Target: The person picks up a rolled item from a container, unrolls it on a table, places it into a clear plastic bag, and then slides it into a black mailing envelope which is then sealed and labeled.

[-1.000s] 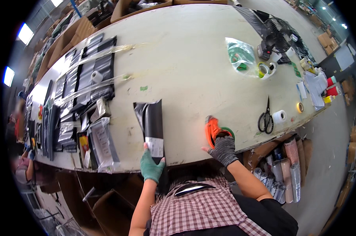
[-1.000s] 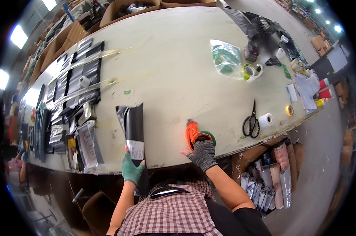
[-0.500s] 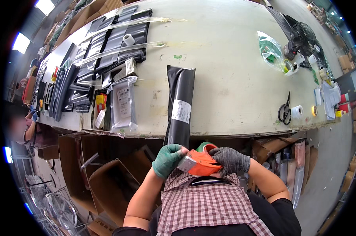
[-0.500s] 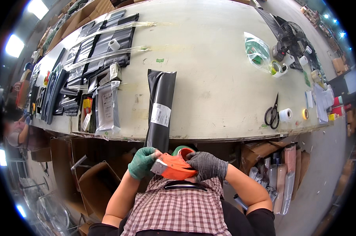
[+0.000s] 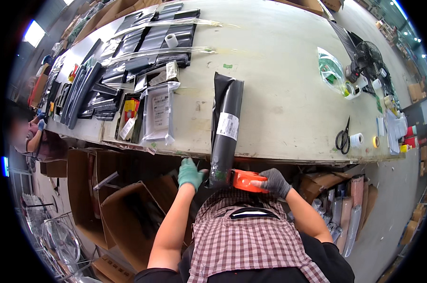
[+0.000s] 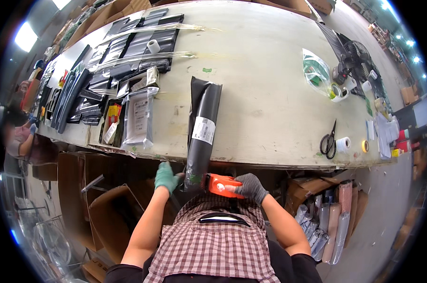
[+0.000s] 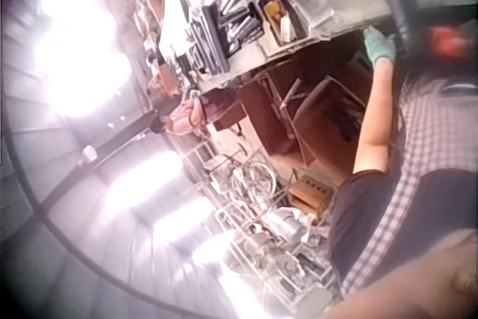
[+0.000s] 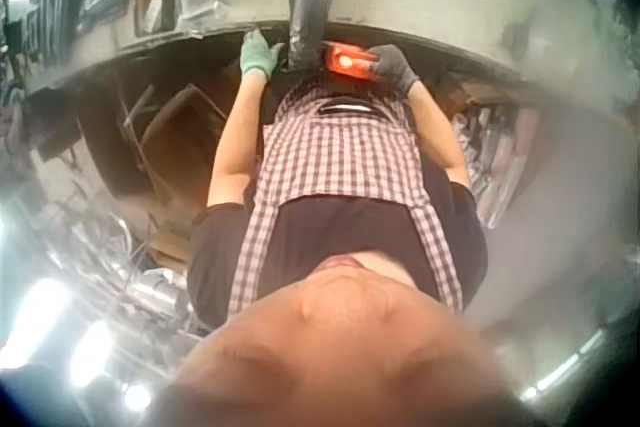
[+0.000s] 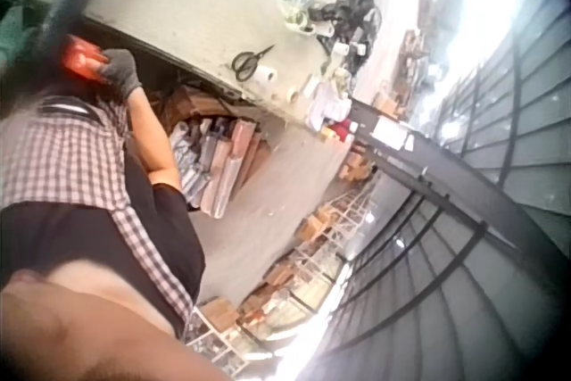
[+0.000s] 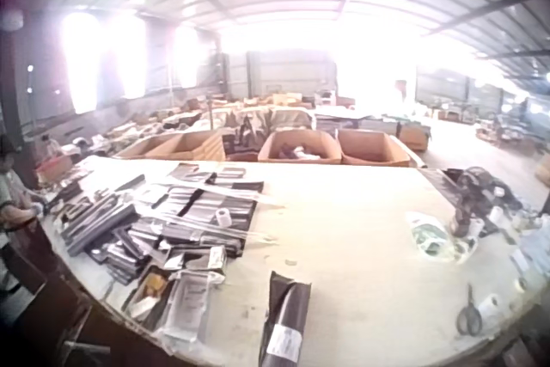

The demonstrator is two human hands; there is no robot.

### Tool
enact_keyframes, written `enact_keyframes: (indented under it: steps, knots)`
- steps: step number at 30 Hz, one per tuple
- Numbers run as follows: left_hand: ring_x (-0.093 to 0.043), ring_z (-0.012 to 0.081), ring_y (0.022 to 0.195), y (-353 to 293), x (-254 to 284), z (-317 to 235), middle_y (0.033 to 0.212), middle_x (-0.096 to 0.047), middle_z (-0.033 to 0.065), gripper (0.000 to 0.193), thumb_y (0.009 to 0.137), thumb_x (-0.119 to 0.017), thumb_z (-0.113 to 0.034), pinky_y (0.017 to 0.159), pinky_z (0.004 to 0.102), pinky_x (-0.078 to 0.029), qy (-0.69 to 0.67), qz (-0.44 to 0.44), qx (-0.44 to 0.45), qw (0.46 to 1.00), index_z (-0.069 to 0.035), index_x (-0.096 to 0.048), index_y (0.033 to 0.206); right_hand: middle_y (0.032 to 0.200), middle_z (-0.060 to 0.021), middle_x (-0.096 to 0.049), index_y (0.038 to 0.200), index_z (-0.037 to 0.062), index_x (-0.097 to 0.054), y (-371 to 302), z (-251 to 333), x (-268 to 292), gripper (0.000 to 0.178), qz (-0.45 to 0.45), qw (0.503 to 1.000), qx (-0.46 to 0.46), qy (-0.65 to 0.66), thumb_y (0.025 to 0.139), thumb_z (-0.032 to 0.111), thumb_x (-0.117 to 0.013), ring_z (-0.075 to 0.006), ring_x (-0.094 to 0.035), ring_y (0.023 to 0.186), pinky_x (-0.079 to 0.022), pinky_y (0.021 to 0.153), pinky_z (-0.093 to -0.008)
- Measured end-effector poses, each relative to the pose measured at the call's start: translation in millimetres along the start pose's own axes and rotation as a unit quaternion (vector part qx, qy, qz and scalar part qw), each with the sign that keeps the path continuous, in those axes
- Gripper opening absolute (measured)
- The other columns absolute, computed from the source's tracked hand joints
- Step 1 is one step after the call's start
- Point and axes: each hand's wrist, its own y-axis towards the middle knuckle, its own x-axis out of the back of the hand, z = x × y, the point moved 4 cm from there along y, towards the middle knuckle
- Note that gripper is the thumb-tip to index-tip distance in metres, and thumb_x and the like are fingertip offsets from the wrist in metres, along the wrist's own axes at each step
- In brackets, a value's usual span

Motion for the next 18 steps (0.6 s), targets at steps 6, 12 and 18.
enact_keyframes:
  steps: [6,12,18]
  knots:
    - [-0.063,0.0339,0.098,-13,16,-43,0.108,-0.064,0.0194,0.071,0.088,-0.038,-0.066,0.087,0.0412,-0.049,-0.523,0.298,0.156,0.783,-0.004,-0.053,0.120,0.064,-0.0176,-0.062,0.072,0.0055,-0.068,-8,72,-12,0.051,-0.085,0.992,0.094,-0.022,0.077,0.056,-0.064,-0.0323,-0.063,0.060,-0.048,0.054,-0.0376]
    - [-0.049,0.0311,0.120,-48,-37,28,0.134,-0.051,0.0102,0.075,0.089,-0.028,-0.068,0.103,0.0482,-0.036,-0.825,0.120,0.329,0.444,-0.011,-0.046,0.135,0.065,-0.0173,-0.062,0.080,0.0066,-0.069,51,134,-42,0.052,-0.100,0.982,0.148,-0.055,0.081,0.057,-0.057,-0.0344,-0.063,0.062,-0.047,0.056,-0.0420]
    - [-0.052,0.0326,0.115,-66,46,-3,0.121,-0.053,0.0216,0.077,0.073,-0.070,-0.038,0.094,0.0404,-0.043,0.026,-0.126,0.082,0.988,-0.005,-0.036,0.134,0.070,-0.0204,-0.062,0.082,0.0036,-0.064,72,170,-71,0.054,-0.022,0.986,0.163,0.002,0.085,0.056,-0.052,-0.0382,-0.061,0.069,-0.047,0.062,-0.0444]
